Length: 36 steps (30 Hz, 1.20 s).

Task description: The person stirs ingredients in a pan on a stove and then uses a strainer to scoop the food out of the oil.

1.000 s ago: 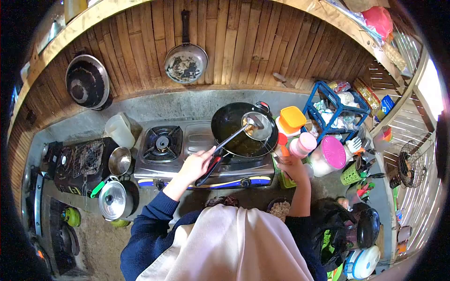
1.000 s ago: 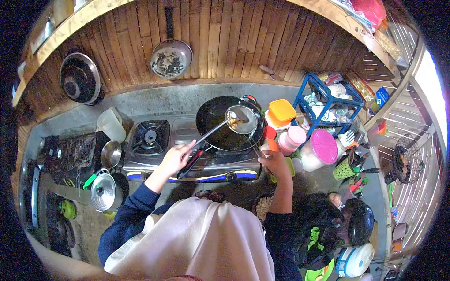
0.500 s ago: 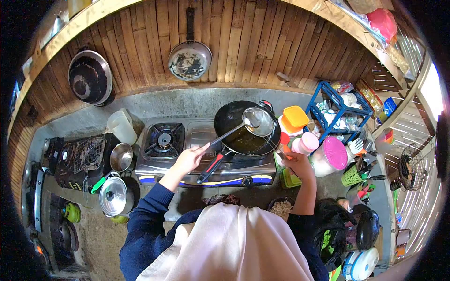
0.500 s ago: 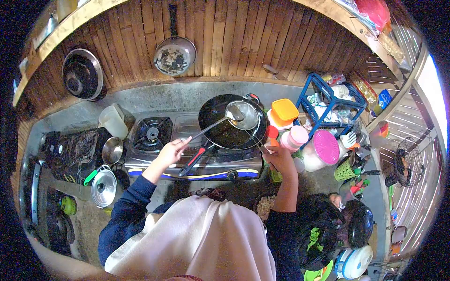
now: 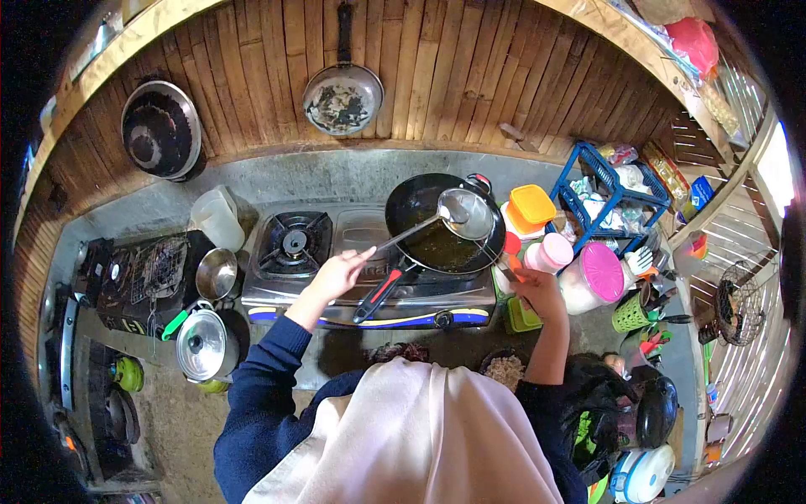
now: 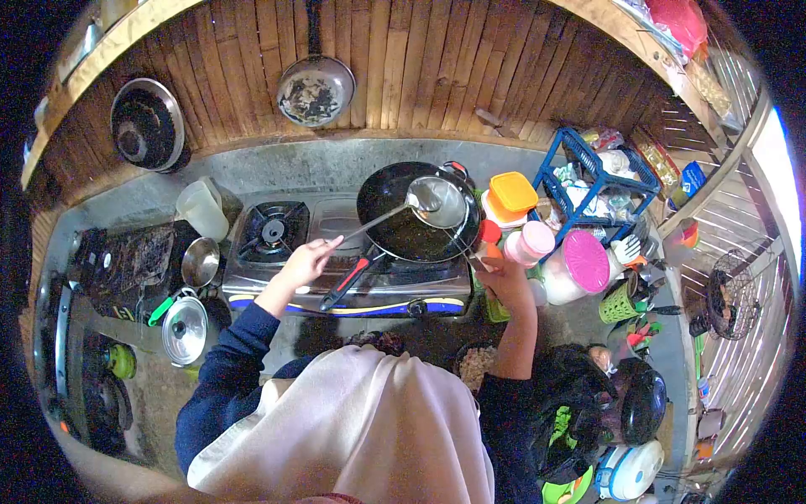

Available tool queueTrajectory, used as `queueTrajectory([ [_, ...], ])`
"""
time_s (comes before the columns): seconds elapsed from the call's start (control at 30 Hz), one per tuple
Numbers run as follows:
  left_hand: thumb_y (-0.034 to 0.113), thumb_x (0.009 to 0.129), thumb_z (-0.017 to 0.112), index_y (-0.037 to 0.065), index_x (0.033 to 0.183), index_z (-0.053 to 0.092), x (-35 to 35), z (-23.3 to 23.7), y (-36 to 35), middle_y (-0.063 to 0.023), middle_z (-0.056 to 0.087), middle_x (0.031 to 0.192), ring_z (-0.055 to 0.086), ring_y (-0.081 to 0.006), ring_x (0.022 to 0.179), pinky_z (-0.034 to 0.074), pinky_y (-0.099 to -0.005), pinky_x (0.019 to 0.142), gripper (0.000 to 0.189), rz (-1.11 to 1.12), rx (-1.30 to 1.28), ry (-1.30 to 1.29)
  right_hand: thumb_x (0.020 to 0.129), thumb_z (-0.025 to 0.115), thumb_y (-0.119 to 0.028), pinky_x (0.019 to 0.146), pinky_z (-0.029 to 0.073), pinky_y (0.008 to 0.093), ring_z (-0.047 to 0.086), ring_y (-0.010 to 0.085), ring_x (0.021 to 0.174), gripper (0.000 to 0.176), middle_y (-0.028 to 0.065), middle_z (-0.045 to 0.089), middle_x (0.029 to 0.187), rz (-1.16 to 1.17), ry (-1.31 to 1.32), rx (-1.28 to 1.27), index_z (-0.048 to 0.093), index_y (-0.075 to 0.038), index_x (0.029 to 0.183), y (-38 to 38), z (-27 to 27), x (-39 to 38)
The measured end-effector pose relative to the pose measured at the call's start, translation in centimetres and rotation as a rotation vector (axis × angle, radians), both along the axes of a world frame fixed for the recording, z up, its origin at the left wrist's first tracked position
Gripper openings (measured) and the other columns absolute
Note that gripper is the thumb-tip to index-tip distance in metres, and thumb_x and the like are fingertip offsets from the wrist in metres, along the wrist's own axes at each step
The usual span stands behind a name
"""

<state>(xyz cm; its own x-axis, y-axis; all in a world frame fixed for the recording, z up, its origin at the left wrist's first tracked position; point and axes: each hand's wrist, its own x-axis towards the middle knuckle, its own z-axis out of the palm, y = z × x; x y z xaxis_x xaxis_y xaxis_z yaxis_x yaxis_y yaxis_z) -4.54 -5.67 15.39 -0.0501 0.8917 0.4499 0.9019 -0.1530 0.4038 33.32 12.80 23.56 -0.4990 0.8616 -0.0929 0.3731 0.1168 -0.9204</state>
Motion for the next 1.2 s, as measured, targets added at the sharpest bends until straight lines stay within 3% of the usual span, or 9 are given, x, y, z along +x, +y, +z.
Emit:
queueTrajectory([
  [0.17,-0.002,0.076,0.056,0.014,0.13,0.049,0.2,3.6,0.6,-0.0122,0.05,0.073,0.053,-0.0281,0.064,0.046,-0.0365,0.062,0.056,0.022,0.052,-0.023,0.078,0.065,-0.005,0.038,0.034,0.0208,0.046,0.0054,0.043,0.032,0.0006,0.054,0.059,0.055,0.045,0.022,0.063,-0.002,0.11,0.1,3.6,-0.3],
  [0.23,0.003,0.079,0.055,0.013,0.129,0.048,0.1,4.7,1.0,-0.0133,0.05,0.072,0.054,-0.0309,0.064,0.046,-0.0385,0.06,0.051,0.027,0.101,0.017,0.08,0.064,-0.007,0.038,0.034,0.0208,0.046,0.005,0.043,0.029,-0.0001,0.053,0.058,0.132,0.038,0.176,0.063,-0.001,0.108,0.5,4.3,-0.6],
  [0.5,0.001,0.079,0.056,0.017,0.13,0.048,-0.5,-0.1,-0.2,-0.0141,0.049,0.071,0.053,-0.0307,0.064,0.046,-0.0382,0.062,0.055,0.002,0.007,-0.022,0.078,0.065,-0.007,0.04,0.036,0.0229,0.047,0.0065,0.045,0.027,-0.0003,0.055,0.058,0.06,0.03,0.019,0.065,-0.005,0.105,1.1,-1.3,-0.6],
  [0.7,0.002,0.079,0.055,0.014,0.129,0.048,-0.6,5.9,0.8,-0.0144,0.05,0.072,0.054,-0.0316,0.065,0.046,-0.0394,0.06,0.052,0.035,0.134,0.015,0.078,0.064,-0.005,0.04,0.035,0.0224,0.047,0.0052,0.046,0.024,-0.0018,0.054,0.059,0.056,-0.027,0.258,0.065,-0.004,0.102,1.2,3.7,-1.8],
  [0.8,0.003,0.079,0.055,0.014,0.129,0.048,-1.0,4.4,0.5,-0.0139,0.048,0.071,0.054,-0.0311,0.065,0.046,-0.0394,0.06,0.051,0.029,0.09,0.018,0.077,0.065,-0.004,0.039,0.033,0.0229,0.046,0.0046,0.046,0.025,-0.0022,0.054,0.058,0.076,0.058,0.269,0.065,-0.003,0.102,1.0,2.4,-1.9],
  [0.9,-0.001,0.077,0.056,0.015,0.13,0.049,-0.8,0.7,-0.4,-0.0145,0.049,0.072,0.054,-0.0311,0.066,0.047,-0.04,0.064,0.056,0.045,-0.057,0.042,0.076,0.066,-0.004,0.038,0.032,0.0231,0.046,0.0045,0.045,0.025,-0.0023,0.054,0.057,0.054,0.024,0.043,0.065,-0.002,0.101,-0.4,0.7,-1.6],
  [1.0,-0.002,0.078,0.056,0.015,0.13,0.048,-1.1,-1.5,-0.1,-0.0139,0.05,0.072,0.053,-0.0309,0.065,0.047,-0.0399,0.065,0.056,-0.011,0.07,0.033,0.077,0.065,-0.005,0.039,0.033,0.0219,0.047,0.0051,0.045,0.025,-0.0019,0.054,0.057,0.033,-0.008,-0.029,0.064,-0.001,0.101,0.0,0.3,-1.1],
  [1.13,0.001,0.08,0.056,0.014,0.131,0.048,-0.4,4.6,0.8,-0.0132,0.049,0.071,0.051,-0.0294,0.065,0.045,-0.0382,0.063,0.053,0.043,0.093,0.009,0.079,0.062,-0.001,0.039,0.035,0.0211,0.047,0.0045,0.046,0.025,-0.0016,0.054,0.058,0.109,0.24,0.163,0.064,-0.002,0.104,0.6,4.2,-1.1],
  [1.2,0.002,0.081,0.056,0.014,0.131,0.047,-0.7,5.7,1.2,-0.0132,0.048,0.071,0.051,-0.0292,0.064,0.045,-0.0371,0.062,0.053,0.03,0.143,0.019,0.079,0.063,-0.002,0.04,0.035,0.021,0.047,0.0047,0.046,0.026,-0.0012,0.055,0.059,0.101,0.181,0.255,0.064,-0.002,0.105,1.1,4.5,-1.5],
])
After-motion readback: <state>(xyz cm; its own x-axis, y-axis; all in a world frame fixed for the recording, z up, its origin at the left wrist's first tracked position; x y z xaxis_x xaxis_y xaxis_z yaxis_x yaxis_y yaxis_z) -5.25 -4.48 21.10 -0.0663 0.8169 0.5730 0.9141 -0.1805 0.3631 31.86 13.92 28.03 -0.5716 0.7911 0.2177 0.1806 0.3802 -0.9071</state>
